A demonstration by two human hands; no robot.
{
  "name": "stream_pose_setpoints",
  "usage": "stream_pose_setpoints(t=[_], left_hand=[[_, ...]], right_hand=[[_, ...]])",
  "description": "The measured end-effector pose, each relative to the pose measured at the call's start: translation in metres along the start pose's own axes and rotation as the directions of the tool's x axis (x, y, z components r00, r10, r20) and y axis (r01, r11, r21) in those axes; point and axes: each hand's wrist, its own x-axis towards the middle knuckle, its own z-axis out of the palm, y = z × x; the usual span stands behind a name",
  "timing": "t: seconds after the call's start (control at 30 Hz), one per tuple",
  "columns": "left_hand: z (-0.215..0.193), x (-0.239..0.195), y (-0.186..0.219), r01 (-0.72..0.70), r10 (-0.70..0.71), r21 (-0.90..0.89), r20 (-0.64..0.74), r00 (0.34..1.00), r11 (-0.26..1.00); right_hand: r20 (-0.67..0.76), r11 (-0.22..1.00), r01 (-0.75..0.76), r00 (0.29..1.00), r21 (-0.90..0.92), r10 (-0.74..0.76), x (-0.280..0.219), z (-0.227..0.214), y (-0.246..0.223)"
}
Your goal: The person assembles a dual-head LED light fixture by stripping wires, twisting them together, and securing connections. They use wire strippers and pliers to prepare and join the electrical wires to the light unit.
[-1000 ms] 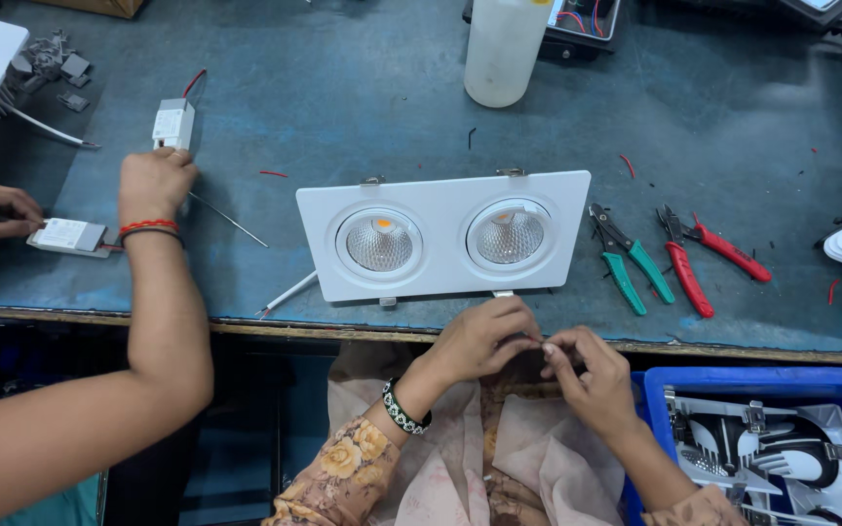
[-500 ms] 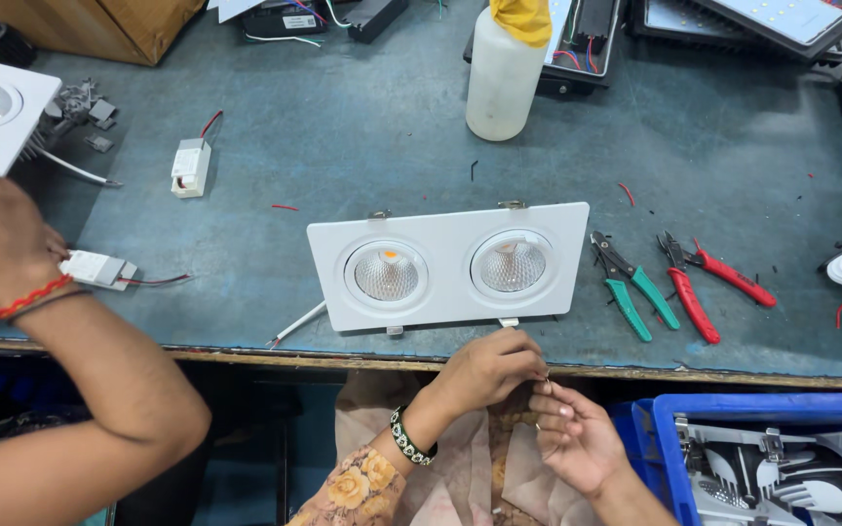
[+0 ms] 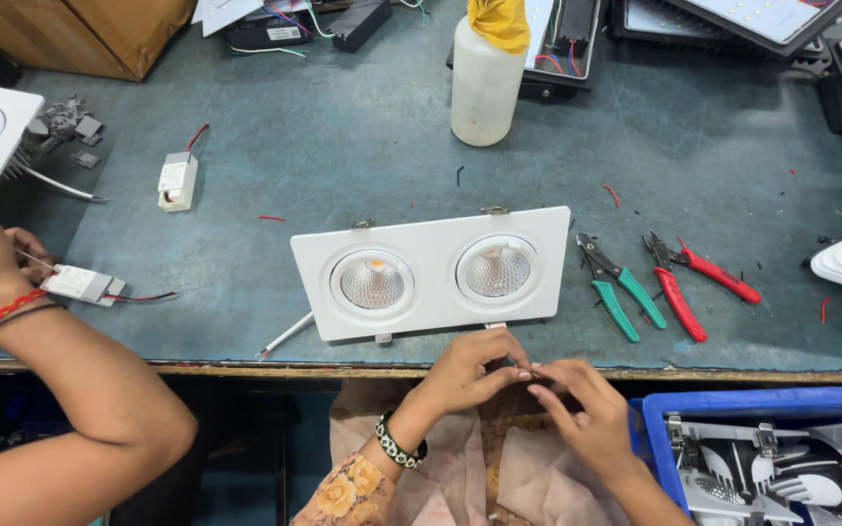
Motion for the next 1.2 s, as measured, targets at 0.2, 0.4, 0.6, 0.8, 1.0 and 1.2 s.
stream_pose_setpoints(t=[0.2, 0.4, 0.6, 0.8, 1.0, 1.2], left_hand=[[-0.001, 0.0, -0.002, -0.019, 0.019, 0.001, 0.011, 1.0, 1.0], [0.0, 0.0, -0.004, -0.004, 0.005, -0.062, 0.025, 1.0, 0.998], [0.007, 0.002, 0.0, 0.033, -0.033, 0.174, 0.0, 0.999, 0.984], [0.011, -0.002, 0.003, -0.072, 0.082, 0.287, -0.02, 0.996, 0.955], [0.015, -0.008, -0.002, -0.156, 0.175, 0.366, -0.019, 0.984, 0.917], [0.013, -0.008, -0.001, -0.233, 0.259, 0.37, -0.021, 0.966, 0.899]], right_hand=[[0.002, 0.972, 0.208, 0.978, -0.111, -0.209, 0.015, -0.004, -0.004], [0.027, 0.954, 0.245, 0.969, -0.174, -0.244, 0.024, -0.008, -0.002], [0.052, 0.984, 0.13, 0.991, -0.124, -0.124, 0.022, -0.005, -0.001], [0.096, 0.987, -0.137, 0.985, -0.08, 0.145, 0.006, 0.004, 0.009], [0.35, 0.607, -0.704, 0.71, 0.368, 0.612, -0.012, 0.014, 0.046], [0.665, -0.015, -0.782, 0.52, 0.623, 0.536, -0.022, 0.017, 0.074]])
